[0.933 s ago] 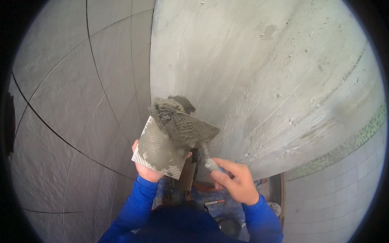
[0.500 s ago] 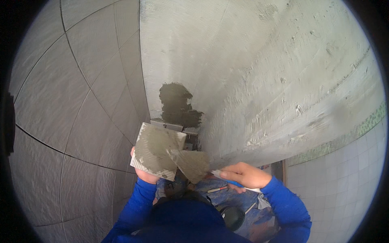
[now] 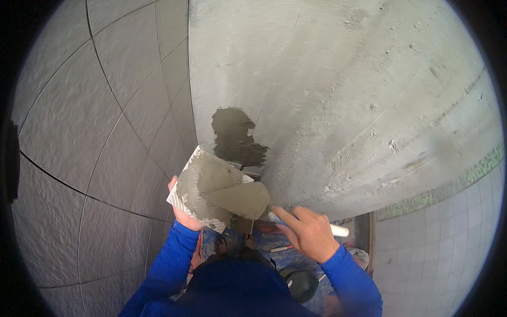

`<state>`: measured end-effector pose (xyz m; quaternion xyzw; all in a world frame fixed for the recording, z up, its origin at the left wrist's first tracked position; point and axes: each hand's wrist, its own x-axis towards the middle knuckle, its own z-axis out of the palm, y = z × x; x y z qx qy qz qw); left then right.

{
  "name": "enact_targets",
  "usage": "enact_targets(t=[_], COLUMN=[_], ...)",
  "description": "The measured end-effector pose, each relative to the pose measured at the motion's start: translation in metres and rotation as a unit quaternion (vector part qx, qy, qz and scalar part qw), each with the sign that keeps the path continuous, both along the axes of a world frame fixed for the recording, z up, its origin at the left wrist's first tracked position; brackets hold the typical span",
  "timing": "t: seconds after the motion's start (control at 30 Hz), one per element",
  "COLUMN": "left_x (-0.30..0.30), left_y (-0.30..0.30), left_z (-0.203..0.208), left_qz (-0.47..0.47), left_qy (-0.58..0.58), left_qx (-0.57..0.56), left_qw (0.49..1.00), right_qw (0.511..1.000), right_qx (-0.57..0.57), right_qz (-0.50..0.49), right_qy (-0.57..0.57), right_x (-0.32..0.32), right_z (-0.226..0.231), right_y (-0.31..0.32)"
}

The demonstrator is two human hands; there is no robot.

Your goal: The person scoops adhesive from a board and applies it to a wall using a trowel. They repeatedly smooth the adhesive on the wall surface in preparation for tiling.

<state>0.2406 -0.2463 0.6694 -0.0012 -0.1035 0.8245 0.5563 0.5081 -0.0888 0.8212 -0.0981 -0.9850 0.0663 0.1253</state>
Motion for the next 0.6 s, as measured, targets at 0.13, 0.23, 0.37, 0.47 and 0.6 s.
enact_targets(t=[0.13,0.23,0.37,0.47,0.6], left_x=[-0.003,-0.007,-0.005,-0.004,-0.019], left_y=[-0.002,-0.005,-0.008,-0.009,-0.014], left_z=[0.002,-0.001,-0.022,-0.048,-0.086], left_qz=[0.002,0.008,-0.020,-0.064,-0.048], left_qy=[0.082,0.147,0.135,0.069,0.073], left_qx=[-0.016,-0.030,-0.098,-0.122,-0.190], left_qw=[0.997,0.989,0.986,0.988,0.978], right_qw=[0.998,0.995,0.980,0.957,0.929], right_qx=[-0.026,-0.033,0.007,0.035,0.028], right_qz=[0.002,0.008,-0.021,-0.092,-0.212], right_qy=[0.058,0.097,0.197,0.271,0.303], right_x=[-0.015,-0.022,-0.040,-0.057,-0.077], right_z=[-0.022,-0.039,-0.066,-0.086,-0.108], right_y=[0.008,0.013,0.014,0.016,0.030])
